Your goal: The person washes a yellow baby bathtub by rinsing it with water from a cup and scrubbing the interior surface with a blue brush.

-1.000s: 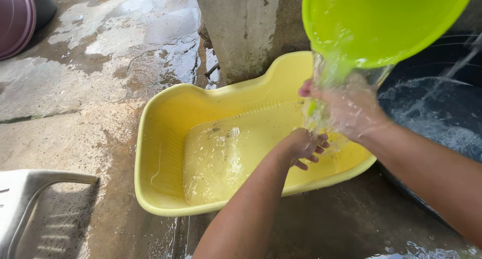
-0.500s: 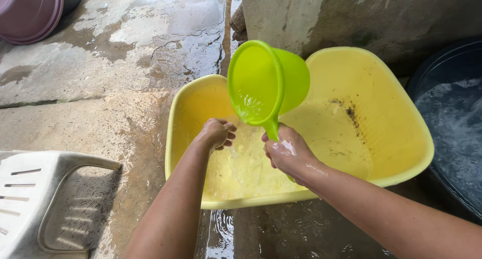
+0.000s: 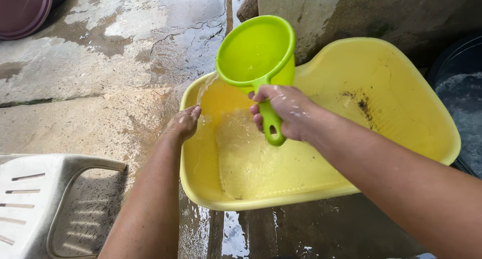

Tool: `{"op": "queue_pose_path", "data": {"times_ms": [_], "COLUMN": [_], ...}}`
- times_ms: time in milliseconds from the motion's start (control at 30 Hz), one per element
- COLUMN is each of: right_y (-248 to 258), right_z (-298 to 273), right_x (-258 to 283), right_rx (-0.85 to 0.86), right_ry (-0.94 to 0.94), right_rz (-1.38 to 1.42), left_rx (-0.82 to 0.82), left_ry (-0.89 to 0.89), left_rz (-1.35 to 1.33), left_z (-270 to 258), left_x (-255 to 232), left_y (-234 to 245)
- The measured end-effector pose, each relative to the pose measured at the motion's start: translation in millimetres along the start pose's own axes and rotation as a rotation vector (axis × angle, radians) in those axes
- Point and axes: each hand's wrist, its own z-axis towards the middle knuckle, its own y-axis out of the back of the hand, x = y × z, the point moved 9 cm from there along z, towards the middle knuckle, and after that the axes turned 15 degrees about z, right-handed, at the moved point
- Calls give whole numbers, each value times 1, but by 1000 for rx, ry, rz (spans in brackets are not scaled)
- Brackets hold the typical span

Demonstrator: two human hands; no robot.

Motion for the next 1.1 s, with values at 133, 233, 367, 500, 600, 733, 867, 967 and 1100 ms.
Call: {"op": "queue_pose_path", "data": {"times_ms": [133, 233, 367, 500, 600, 733, 867, 967, 1100], "right_y": [33, 50, 35, 22, 18, 72, 213, 396, 654], "right_z": [-15, -31, -51, -72, -94, -124, -142, -152, -166], "right_x": [28, 35, 66, 107, 147, 202, 235, 240, 162], "right_rx": [-129, -206, -208, -273, -235, -433, -557, -843, -1010], "right_ry": [27, 23, 90, 116, 333, 400, 375, 13, -336], "right_rz": [-51, -314, -697, -965, -1375, -1592, -1423, -1430, -1240], "left_rx": [-27, -89, -60, -104, -166, -234, -215, 430, -187], "left_ry": [6, -201, -342, -476, -629, -654, -561, -336, -622], "left_rz": [-3, 3, 131, 296, 538, 529, 337, -698, 140], "left_z": [11, 22, 35, 63, 87, 124, 138, 115, 53], "left_x": [-23, -78, -152, -211, -257, -271, -300, -335, -410], "left_y": [10, 23, 24, 34, 29, 35, 32, -24, -45]}}
